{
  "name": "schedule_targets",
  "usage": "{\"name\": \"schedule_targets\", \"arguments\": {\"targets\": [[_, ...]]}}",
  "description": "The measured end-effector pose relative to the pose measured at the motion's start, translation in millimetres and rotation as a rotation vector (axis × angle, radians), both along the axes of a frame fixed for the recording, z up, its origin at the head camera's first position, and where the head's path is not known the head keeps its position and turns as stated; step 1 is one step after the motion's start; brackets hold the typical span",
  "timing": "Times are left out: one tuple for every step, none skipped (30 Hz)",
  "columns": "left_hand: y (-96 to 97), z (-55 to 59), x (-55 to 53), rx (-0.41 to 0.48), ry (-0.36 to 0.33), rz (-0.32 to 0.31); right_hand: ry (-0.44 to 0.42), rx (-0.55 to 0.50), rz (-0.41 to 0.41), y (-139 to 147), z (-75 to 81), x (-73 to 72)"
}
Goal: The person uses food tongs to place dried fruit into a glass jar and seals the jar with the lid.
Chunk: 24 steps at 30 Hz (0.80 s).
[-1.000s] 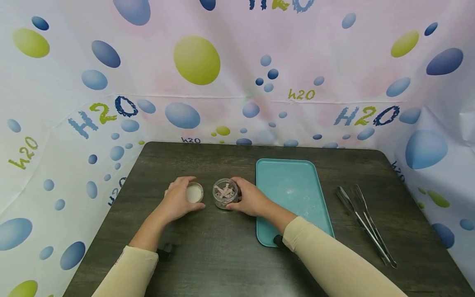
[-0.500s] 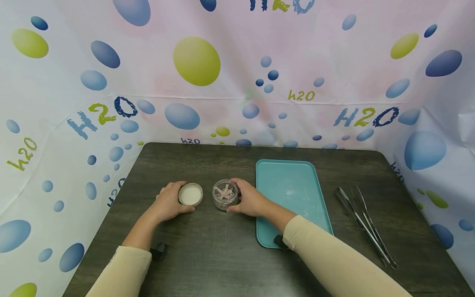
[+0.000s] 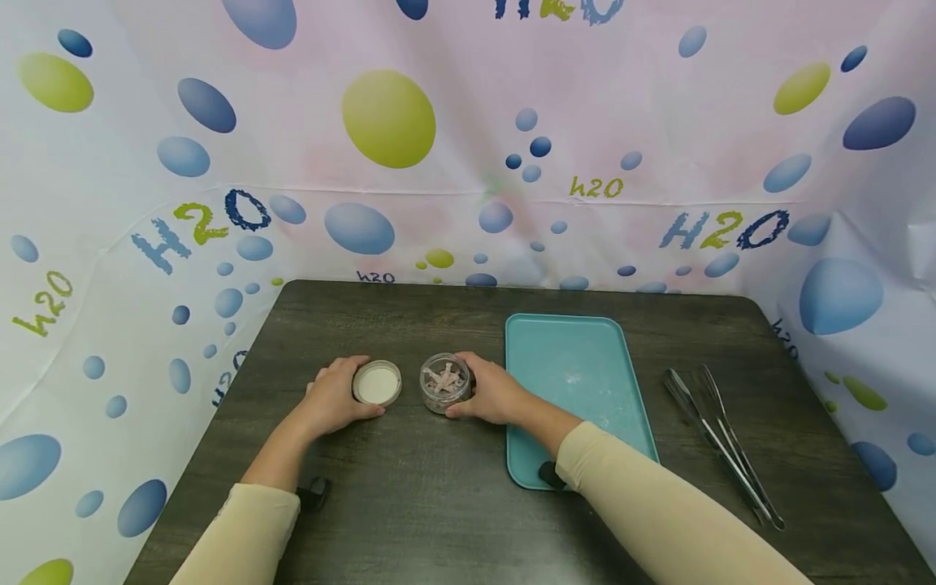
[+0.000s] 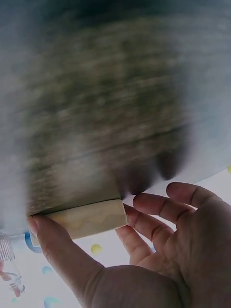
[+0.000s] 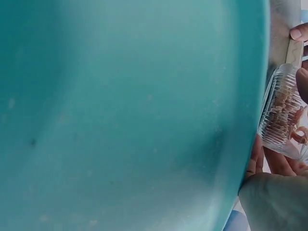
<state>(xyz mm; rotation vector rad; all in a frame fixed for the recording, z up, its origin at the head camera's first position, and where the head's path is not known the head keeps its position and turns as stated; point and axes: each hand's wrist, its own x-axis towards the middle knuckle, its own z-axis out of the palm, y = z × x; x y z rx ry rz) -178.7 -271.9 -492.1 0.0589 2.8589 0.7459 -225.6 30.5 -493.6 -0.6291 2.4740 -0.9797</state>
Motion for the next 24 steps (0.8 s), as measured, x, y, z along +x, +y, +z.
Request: {"name": "schedule_targets", "arguments": {"targets": [[0.1,-0.1,0.5,0.002,0.001,0.003,-0.007,0.004,-0.002,0,-0.4,0.0],[0.2,-0.3,0.9,0.007,0.003,0.006,-0.016,0.002,-0.005,1,-0.5,0.2],[0.3,-0.4,1.4,0.01,0.006,0.009,-0.024,-0.001,-0.008,1,-0.7,0.2],[0.3,-0.6,1.7,0.014,0.009,0.012,-0.035,-0.01,-0.014,1,-0.9,0.4],[0.4,-0.7,2.1,0.018,0.013,0.014,-0.044,-0.018,-0.021,2,-0.9,0.7],[0.6,-0.6,2.5,0.024,0.018,0.017,-0.049,-0.025,-0.028,2,-1.1,1.0],[0.7,-0.6,2.9,0.027,0.023,0.019,-0.05,-0.033,-0.035,2,-1.1,1.3],[0.9,-0.5,3.2,0.031,0.028,0.021,-0.052,-0.041,-0.042,2,-1.1,1.6],[1.1,-0.4,3.6,0.035,0.032,0.023,-0.053,-0.046,-0.052,3,-1.1,1.9],[1.8,0.1,4.0,0.04,0.035,0.024,-0.055,-0.053,-0.063,4,-1.0,2.7],[2.5,0.5,4.4,0.045,0.039,0.024,-0.051,-0.058,-0.071,5,-0.8,3.5],[3.1,1.0,4.8,0.05,0.041,0.023,-0.048,-0.067,-0.078,6,-0.9,4.1],[3.7,1.3,5.2,0.055,0.044,0.022,-0.048,-0.079,-0.086,7,-0.9,4.7],[4.3,1.6,5.6,0.062,0.046,0.02,-0.049,-0.092,-0.093,7,-0.9,5.4],[5.0,1.8,6.0,0.071,0.048,0.019,-0.052,-0.109,-0.1,9,-1.0,5.9],[5.7,2.0,6.3,0.077,0.05,0.018,-0.053,-0.122,-0.108,9,-0.9,6.5],[6.2,2.0,6.5,0.082,0.052,0.017,-0.056,-0.135,-0.113,10,-0.8,6.9],[7.0,2.2,6.8,0.089,0.053,0.018,-0.06,-0.15,-0.119,11,-0.8,7.2],[7.7,2.2,6.9,0.092,0.056,0.016,-0.062,-0.164,-0.125,12,-0.6,7.3],[8.5,2.0,6.9,0.094,0.058,0.016,-0.064,-0.176,-0.129,13,-0.8,7.2],[9.3,1.9,6.9,0.093,0.06,0.016,-0.062,-0.184,-0.131,15,-1.3,7.2],[10.2,1.8,7.0,0.091,0.062,0.018,-0.059,-0.184,-0.136,16,-1.4,7.2],[11.2,1.9,7.1,0.087,0.064,0.016,-0.056,-0.186,-0.138,17,-1.7,7.0],[12.6,2.2,7.2,0.085,0.065,0.014,-0.05,-0.185,-0.142,19,-2.1,6.8]]}}
